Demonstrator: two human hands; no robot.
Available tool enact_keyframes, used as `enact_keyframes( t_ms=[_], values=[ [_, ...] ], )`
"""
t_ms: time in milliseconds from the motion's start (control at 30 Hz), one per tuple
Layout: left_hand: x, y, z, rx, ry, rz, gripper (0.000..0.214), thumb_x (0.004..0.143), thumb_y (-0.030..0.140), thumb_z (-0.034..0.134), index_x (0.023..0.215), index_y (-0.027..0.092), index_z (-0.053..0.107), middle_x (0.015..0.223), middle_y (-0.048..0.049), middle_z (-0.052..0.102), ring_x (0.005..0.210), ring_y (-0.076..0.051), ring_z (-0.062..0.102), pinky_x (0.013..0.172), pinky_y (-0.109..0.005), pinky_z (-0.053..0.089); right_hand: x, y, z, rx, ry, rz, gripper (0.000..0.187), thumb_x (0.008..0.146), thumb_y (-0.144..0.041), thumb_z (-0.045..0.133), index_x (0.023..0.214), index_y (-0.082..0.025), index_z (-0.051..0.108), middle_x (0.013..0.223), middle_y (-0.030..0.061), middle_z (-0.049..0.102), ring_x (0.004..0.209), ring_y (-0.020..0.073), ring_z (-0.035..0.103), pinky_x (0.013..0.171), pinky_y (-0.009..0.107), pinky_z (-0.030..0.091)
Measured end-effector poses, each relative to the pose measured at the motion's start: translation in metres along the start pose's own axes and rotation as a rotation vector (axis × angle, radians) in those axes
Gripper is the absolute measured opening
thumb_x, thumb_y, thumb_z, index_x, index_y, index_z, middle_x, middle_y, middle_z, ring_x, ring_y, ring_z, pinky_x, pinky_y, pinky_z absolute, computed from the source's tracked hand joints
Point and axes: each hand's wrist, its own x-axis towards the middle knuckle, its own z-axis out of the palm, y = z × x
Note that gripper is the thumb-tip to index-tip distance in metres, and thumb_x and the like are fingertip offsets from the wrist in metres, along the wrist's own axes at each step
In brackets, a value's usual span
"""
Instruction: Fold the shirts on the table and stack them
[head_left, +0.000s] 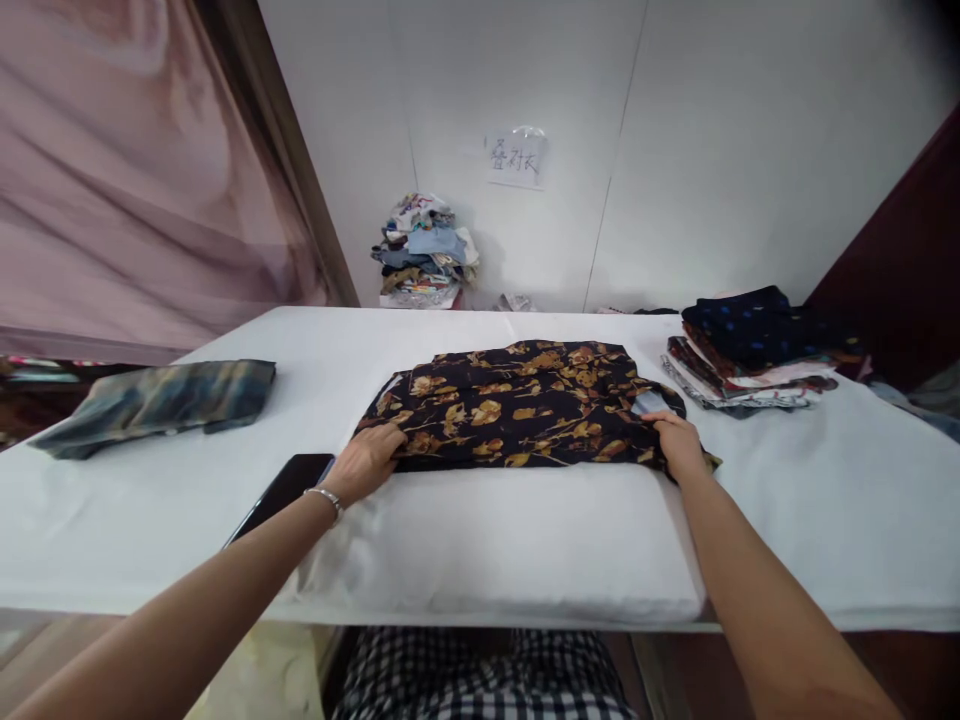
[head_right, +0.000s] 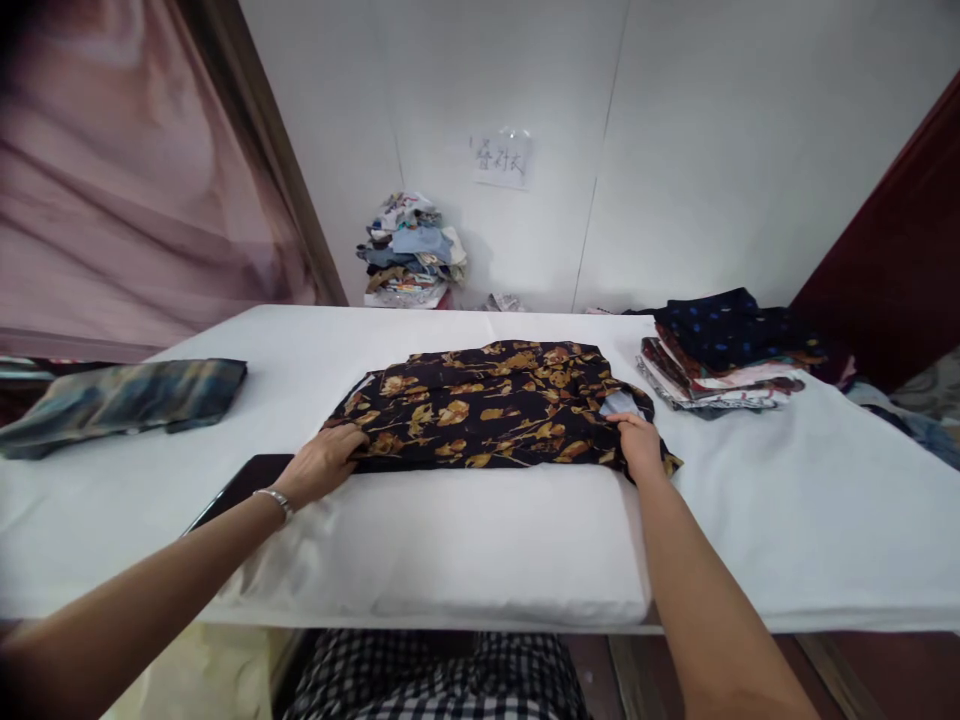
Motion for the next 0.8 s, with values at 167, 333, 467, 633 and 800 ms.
enact_keyframes(
  t_ms=[167,333,467,633,800],
  values=[
    [0.0,0.005,-0.002,-0.075,-0.056,-0.2,0.023,0.074,0.013,0.051,0.092,0.02,0.064,0.102,-0.0097,0.068,0.101,-0.027,0.063,0.091,-0.041,0.051,-0.008,-0.01,0.004,0.138,0.047,0.057,0.008,0.056,-0.031,0.064,0.057,-0.023,0.067,0.083,0.0028,0.078,0.083,0.0242,0.07,0.071,0.034,0.055],
    [-0.006,0.002,0.001,-0.064,-0.082,-0.205,0.038,0.08,0.019,0.045,0.112,0.018,0.067,0.123,-0.0115,0.068,0.117,-0.028,0.061,0.105,-0.044,0.045,-0.014,-0.02,-0.005,0.136,-0.087,-0.003,0.012,0.057,-0.032,0.065,0.059,-0.021,0.069,0.091,0.0074,0.078,0.088,0.0281,0.071,0.083,0.043,0.056],
    [-0.011,-0.007,0.002,-0.04,-0.121,-0.269,0.051,0.081,0.023,0.043,0.127,0.016,0.064,0.139,-0.0132,0.059,0.132,-0.03,0.052,0.114,-0.048,0.037,-0.025,-0.042,-0.004,-0.111,0.014,-0.501,0.02,0.073,-0.034,0.06,0.076,-0.021,0.074,0.104,0.0101,0.075,0.107,0.029,0.066,0.104,0.05,0.046],
    [-0.01,0.004,-0.003,-0.15,-0.196,-0.317,0.068,0.088,0.051,0.043,0.147,0.019,0.046,0.154,-0.0111,0.044,0.145,-0.032,0.035,0.119,-0.059,0.025,-0.051,-0.064,0.024,-0.599,-0.225,-0.851,0.039,0.094,-0.039,0.045,0.116,-0.019,0.071,0.136,0.0131,0.062,0.137,0.0283,0.046,0.116,0.051,0.033],
    [-0.004,0.012,0.006,-0.087,-0.259,-0.321,0.066,0.092,0.05,0.033,0.148,0.017,0.045,0.158,-0.0116,0.035,0.149,-0.032,0.025,0.119,-0.062,0.019,-0.072,-0.059,0.043,-1.11,-0.648,-0.458,0.059,0.098,-0.05,0.038,0.149,-0.02,0.044,0.162,0.0111,0.029,0.15,0.0316,0.024,0.118,0.059,0.02]
  ],
)
